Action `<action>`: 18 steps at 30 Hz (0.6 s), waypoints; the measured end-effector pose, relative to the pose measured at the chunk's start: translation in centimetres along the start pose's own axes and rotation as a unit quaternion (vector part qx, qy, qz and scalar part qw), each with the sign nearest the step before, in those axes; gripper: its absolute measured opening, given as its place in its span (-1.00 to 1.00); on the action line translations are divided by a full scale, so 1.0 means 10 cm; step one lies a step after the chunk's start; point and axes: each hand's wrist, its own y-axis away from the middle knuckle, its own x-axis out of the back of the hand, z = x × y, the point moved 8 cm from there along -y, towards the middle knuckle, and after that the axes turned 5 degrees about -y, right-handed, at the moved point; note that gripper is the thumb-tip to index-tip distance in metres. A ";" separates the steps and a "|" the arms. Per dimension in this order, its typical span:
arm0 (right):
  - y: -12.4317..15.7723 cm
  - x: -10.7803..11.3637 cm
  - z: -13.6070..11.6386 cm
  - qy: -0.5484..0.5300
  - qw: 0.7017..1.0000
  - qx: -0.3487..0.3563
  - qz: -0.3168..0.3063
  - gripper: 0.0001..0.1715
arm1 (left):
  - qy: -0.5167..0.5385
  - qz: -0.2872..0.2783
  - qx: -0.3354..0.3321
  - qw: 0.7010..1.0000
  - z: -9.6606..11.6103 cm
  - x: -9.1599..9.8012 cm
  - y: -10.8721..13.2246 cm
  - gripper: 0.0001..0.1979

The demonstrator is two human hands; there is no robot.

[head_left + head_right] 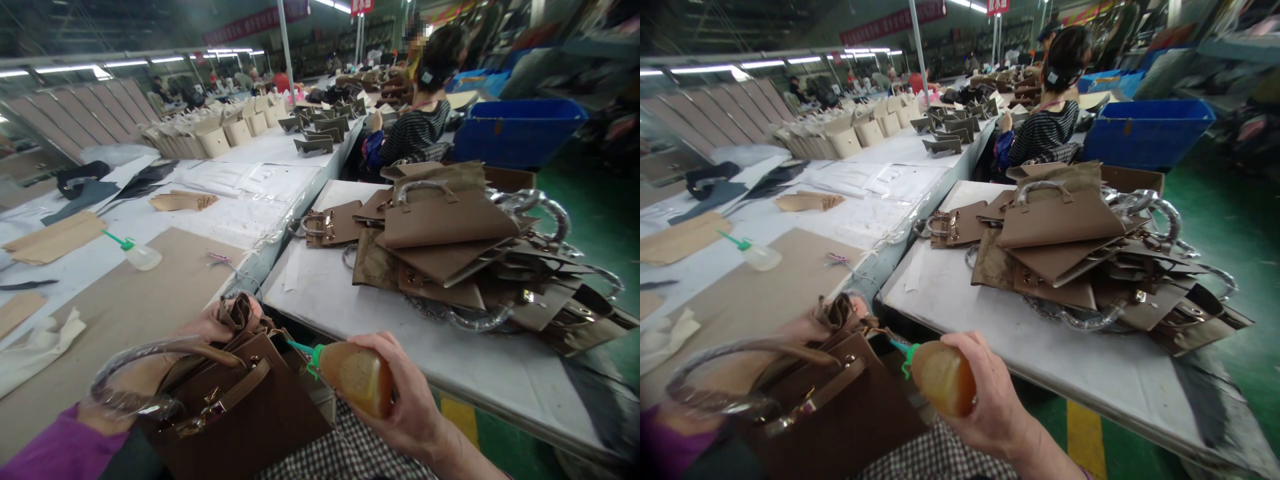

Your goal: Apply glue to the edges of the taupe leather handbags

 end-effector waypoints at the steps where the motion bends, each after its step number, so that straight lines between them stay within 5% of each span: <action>1: 0.00 0.01 0.00 -0.001 1.000 0.002 0.002 -0.22 | 0.004 0.006 0.005 1.000 0.01 0.00 -0.01 -0.51; 18: 0.06 0.11 0.02 0.066 0.997 -0.007 -0.035 -0.33 | 0.038 0.011 0.023 0.999 0.07 -0.12 -0.14 -0.53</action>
